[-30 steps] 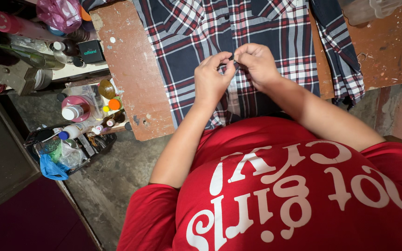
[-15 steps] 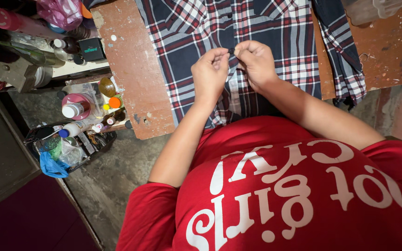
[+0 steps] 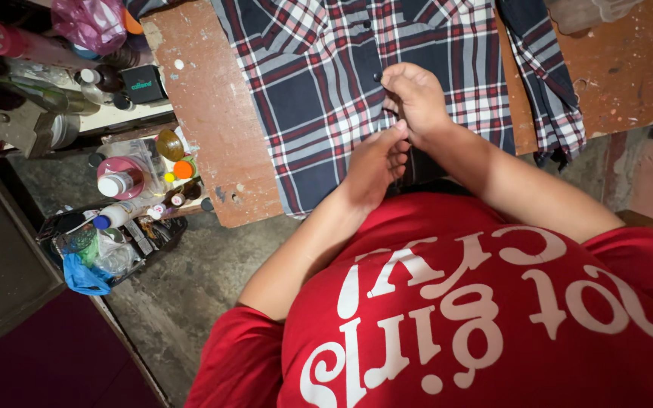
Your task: The person sews a button onto a plaid shirt using a needle and thread. They repeatedly pass the needle through the button and fabric, pull the thread tight, and trim the thread with scissors.
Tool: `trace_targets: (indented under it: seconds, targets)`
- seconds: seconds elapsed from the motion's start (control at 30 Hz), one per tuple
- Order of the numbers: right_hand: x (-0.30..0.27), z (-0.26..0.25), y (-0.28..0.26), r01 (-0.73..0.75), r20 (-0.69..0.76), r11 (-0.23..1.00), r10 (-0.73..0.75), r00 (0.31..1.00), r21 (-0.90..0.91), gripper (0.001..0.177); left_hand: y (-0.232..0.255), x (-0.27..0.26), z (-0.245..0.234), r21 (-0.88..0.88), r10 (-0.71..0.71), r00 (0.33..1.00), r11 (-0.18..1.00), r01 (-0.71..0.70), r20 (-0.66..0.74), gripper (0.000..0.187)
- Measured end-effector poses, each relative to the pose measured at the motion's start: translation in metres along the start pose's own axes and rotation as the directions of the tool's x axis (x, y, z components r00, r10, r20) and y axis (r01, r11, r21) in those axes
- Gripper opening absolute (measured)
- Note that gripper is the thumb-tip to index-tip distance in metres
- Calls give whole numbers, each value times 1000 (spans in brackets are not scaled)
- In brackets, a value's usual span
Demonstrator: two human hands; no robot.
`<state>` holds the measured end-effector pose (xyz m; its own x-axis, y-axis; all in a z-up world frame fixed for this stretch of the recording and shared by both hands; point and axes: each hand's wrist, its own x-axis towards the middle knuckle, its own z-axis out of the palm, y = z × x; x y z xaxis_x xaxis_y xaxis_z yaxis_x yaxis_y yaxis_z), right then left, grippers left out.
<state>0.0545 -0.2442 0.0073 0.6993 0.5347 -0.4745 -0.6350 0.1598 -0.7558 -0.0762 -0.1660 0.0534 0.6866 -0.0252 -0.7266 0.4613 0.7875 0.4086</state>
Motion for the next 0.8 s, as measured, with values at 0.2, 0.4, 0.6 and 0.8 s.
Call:
trace_targets:
  seconds: [0.2,0.4,0.6,0.8]
  targets:
    - [0,8,6,81,-42,997,-81,996,-5,6,31,-1,-14,266,357,934,898,-350,23,26]
    - [-3,15,13,187,-140,981,-193,971,-58,5,67,10,-30,148,-5,1000,989,6,-5,29]
    - [5,13,26,252,-151,959,-270,951,-128,7,33,31,-32,245,-135,991,961,127,16,35]
    - [7,3,27,211,-174,951,-252,952,-227,6,10,43,-25,304,-164,985,937,172,-53,52]
